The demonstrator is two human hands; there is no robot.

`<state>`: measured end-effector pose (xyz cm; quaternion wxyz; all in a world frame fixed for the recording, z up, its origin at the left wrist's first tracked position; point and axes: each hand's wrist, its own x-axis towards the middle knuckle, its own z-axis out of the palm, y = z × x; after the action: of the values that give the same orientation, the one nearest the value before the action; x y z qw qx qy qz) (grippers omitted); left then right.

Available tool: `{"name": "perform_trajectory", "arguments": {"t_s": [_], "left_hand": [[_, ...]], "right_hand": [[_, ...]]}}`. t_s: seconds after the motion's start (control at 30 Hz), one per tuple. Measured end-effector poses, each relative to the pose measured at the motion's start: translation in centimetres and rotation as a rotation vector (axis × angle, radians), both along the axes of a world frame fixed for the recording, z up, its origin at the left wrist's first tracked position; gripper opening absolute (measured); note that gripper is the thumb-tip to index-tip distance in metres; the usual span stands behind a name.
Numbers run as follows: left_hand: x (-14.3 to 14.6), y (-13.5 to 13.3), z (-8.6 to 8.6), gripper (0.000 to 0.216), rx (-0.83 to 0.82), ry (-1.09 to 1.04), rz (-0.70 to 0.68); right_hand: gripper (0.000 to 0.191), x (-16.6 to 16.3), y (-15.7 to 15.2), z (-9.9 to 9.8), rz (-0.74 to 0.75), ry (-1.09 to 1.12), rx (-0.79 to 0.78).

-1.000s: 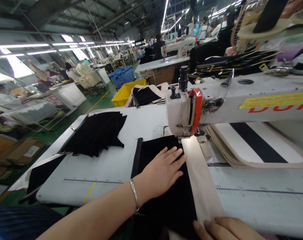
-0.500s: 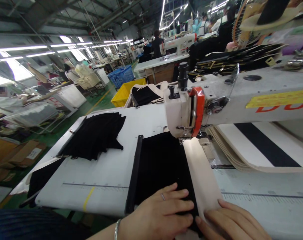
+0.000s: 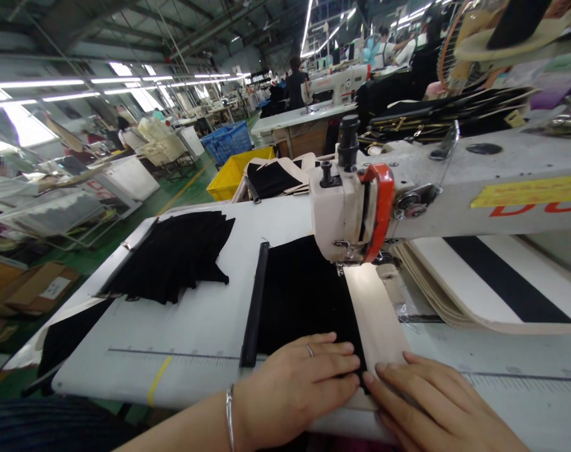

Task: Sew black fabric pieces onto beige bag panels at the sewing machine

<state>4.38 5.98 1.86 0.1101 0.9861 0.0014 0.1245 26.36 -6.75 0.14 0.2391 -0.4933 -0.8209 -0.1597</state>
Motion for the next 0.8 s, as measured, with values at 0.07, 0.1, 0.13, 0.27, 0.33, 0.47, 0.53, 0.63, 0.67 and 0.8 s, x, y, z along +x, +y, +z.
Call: {"name": "perform_trajectory", "arguments": {"t_s": [0.07, 0.1, 0.13, 0.27, 0.33, 0.47, 0.53, 0.63, 0.67, 0.8], "left_hand": [[0.3, 0.4, -0.2, 0.023, 0.0, -0.011, 0.009], [0.4, 0.6, -0.2, 0.023, -0.002, -0.013, 0.01], [0.5, 0.9, -0.2, 0.023, -0.004, -0.009, 0.011], [0.9, 1.9, -0.2, 0.023, 0.004, 0.025, 0.007], [1.1, 2.4, -0.3, 0.024, 0.015, 0.03, 0.01], [1.7, 3.4, -0.3, 0.023, 0.051, 0.04, 0.025], [2.0, 3.9, -0.3, 0.023, 0.069, 0.048, 0.03], [2.5, 4.6, -0.3, 0.024, 0.098, 0.073, 0.039], [2.6, 4.8, -0.4, 0.025, 0.11, 0.086, 0.041], [3.1, 5.8, -0.8, 0.025, 0.15, 0.097, 0.075]], "right_hand": [[0.029, 0.1, 0.3, 0.4, -0.004, 0.012, -0.039], [0.029, 0.1, 0.4, 0.5, -0.006, 0.028, -0.059], [0.029, 0.1, 0.6, 0.6, -0.009, 0.049, -0.081], [0.029, 0.1, 1.1, 0.4, -0.052, 0.135, -0.144], [0.03, 0.0, 1.5, 0.1, -0.059, 0.14, -0.162], [0.037, 0.1, 2.3, -0.4, -0.076, 0.152, -0.219], [0.036, 0.2, 2.7, -0.4, -0.09, 0.149, -0.244], [0.036, 0.4, 3.4, -0.2, -0.106, 0.119, -0.293], [0.036, 0.5, 3.6, -0.1, -0.115, 0.114, -0.307], [0.038, 0.8, 4.6, 0.1, -0.127, 0.086, -0.342]]}}
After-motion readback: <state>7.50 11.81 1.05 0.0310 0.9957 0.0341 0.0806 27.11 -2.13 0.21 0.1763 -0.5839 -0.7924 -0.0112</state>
